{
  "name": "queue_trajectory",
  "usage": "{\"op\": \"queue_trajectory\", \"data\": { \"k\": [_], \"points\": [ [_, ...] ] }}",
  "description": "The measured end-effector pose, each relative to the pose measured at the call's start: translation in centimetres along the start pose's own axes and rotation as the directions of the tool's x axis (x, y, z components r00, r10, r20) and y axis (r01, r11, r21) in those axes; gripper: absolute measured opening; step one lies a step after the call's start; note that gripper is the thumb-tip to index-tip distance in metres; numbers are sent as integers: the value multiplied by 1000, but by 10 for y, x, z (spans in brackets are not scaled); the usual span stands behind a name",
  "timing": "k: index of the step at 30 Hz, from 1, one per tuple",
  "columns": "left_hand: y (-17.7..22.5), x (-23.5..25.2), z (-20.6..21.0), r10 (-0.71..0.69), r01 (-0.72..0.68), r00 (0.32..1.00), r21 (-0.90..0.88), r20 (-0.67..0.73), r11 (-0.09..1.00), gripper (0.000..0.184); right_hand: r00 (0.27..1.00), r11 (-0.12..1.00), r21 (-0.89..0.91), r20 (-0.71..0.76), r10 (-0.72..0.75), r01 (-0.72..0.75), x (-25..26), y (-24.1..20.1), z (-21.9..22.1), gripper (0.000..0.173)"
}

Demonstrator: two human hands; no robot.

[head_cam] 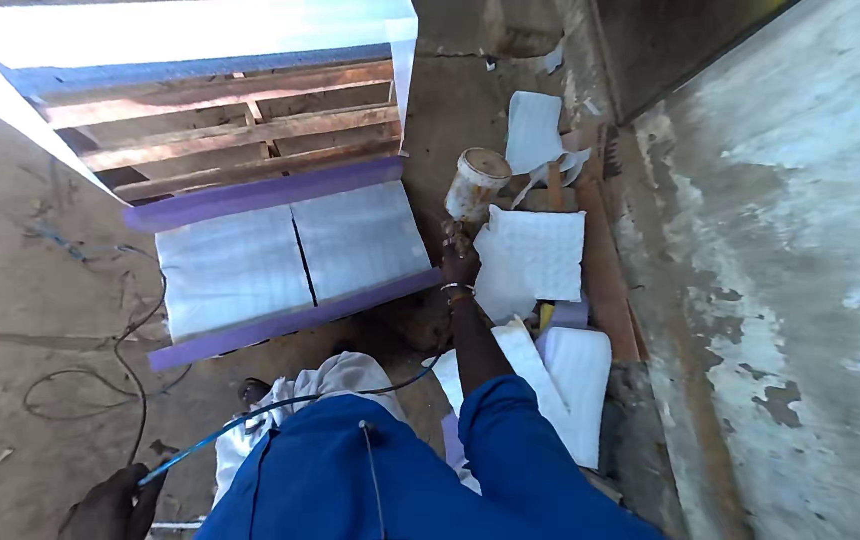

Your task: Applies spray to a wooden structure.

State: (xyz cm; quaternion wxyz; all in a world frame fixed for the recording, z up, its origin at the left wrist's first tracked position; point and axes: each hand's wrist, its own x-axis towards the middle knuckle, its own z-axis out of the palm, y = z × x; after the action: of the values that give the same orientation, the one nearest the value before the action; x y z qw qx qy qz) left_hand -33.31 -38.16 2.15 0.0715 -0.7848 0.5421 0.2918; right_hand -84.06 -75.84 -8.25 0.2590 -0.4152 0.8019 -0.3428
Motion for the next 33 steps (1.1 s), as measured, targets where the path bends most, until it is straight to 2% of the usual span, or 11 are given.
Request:
{"op": "queue_trajectory", "data": {
  "k": [5, 11, 15, 20, 26, 33],
  "points": [
    [6, -2, 7, 46, -46, 998, 0, -51, 999, 47, 999, 996, -85, 44, 16, -12, 11, -16, -8, 43],
    [13, -2, 8, 61, -63, 997, -42, -45, 997, 48, 994, 982, -188, 106, 39, -18, 21, -28, -15, 49],
    [17, -1, 12, 60, -62, 997, -40, -46, 997, 54, 984, 980, -192, 154, 88, -58, 27, -29, -20, 49],
    [17, -1, 20, 103, -107, 991, -43, -90, 993, 53, 981, 967, -245, 161, 109, -67, 36, -28, -23, 47],
    [18, 0, 24, 116, -123, 987, -53, -113, 991, 56, 976, 937, -347, 195, 96, -23, 39, -37, -27, 49],
    [18, 1, 31, 148, -157, 980, -61, -137, 986, 54, 958, 922, -387, 269, 94, 19, 49, -38, -25, 46]
  ]
}}
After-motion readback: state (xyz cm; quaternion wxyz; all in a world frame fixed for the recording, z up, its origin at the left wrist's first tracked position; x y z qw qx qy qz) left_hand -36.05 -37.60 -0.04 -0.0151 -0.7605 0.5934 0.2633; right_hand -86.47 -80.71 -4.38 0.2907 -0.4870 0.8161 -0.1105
